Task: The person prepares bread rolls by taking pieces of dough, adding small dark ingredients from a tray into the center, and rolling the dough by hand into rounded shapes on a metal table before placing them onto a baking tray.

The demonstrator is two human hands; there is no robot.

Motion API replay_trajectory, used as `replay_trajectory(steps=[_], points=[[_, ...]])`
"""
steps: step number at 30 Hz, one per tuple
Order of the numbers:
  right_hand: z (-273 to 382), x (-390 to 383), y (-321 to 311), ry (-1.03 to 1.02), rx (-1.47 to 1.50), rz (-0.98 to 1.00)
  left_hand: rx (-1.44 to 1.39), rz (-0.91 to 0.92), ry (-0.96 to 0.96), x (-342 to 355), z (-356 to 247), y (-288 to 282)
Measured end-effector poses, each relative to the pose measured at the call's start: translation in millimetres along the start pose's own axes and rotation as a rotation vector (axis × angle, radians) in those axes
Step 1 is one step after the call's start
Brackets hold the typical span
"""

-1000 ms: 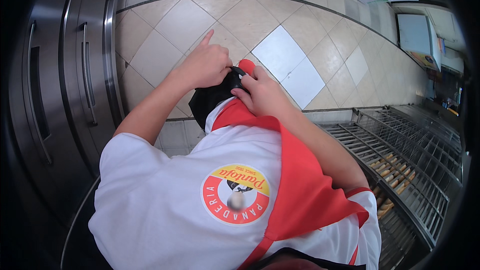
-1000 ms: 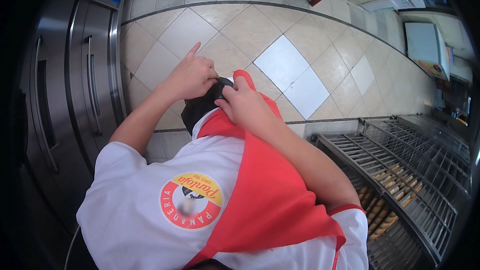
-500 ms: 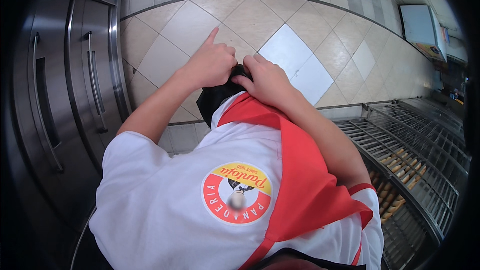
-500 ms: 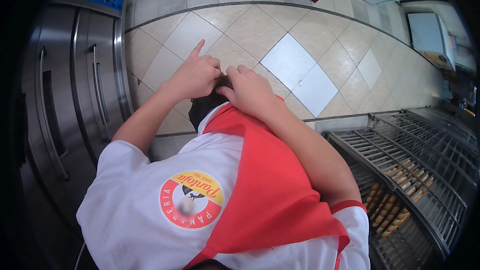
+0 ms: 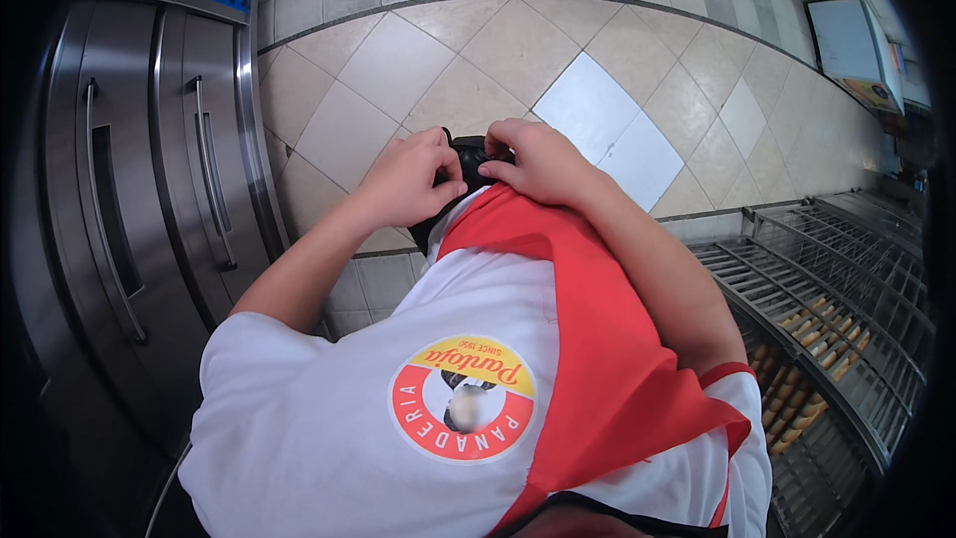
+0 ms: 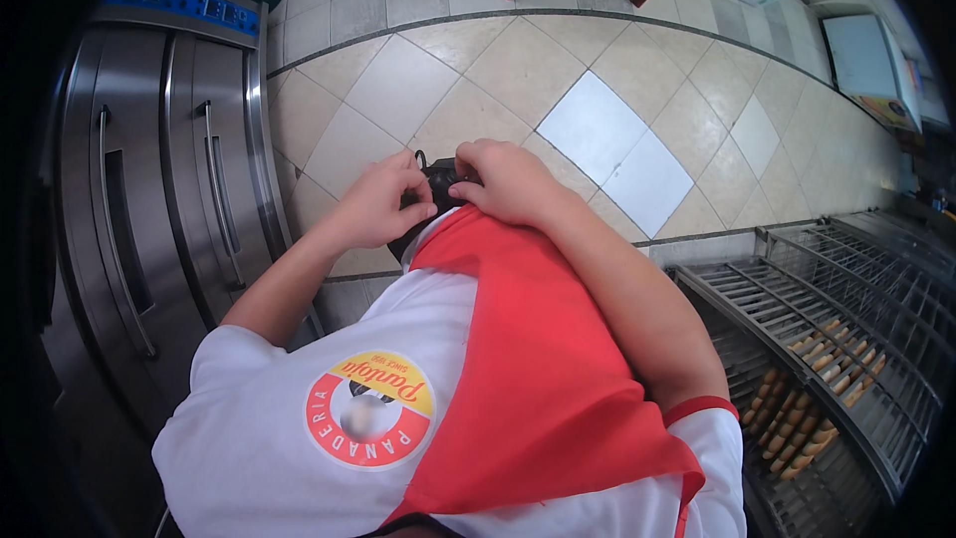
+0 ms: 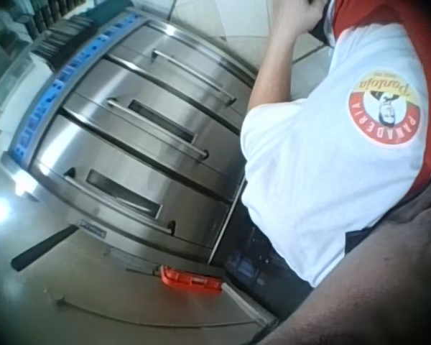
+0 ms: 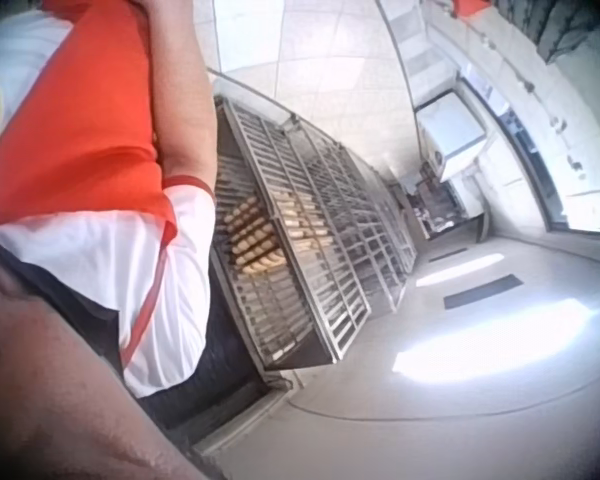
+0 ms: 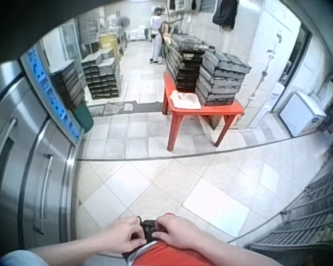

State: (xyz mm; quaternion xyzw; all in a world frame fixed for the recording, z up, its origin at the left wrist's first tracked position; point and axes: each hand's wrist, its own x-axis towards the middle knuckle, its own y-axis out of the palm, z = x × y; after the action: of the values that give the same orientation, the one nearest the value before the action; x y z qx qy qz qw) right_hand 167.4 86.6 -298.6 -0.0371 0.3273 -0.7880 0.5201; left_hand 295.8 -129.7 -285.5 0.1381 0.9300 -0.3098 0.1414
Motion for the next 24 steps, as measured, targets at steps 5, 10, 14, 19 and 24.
replay_trajectory(steps=[5, 10, 14, 19, 24], points=[[-1, 6, 4, 0.024, -0.015, 0.05, -0.044, -0.138, 0.23, -6, 5, 10], [-3, 4, 6, -0.03, 0.126, 0.136, -0.264, -0.153, 0.1, -11, 20, 22], [-6, -5, 5, -0.088, 0.231, 0.288, -0.468, -0.038, -0.057, -8, 28, 26], [-19, -6, 0, -0.15, 0.251, 0.308, -0.394, -0.048, 0.256, 6, 20, 29], [-42, 21, -6, -0.162, 0.221, 0.321, -0.515, -0.15, 0.039, 23, 17, 27]])
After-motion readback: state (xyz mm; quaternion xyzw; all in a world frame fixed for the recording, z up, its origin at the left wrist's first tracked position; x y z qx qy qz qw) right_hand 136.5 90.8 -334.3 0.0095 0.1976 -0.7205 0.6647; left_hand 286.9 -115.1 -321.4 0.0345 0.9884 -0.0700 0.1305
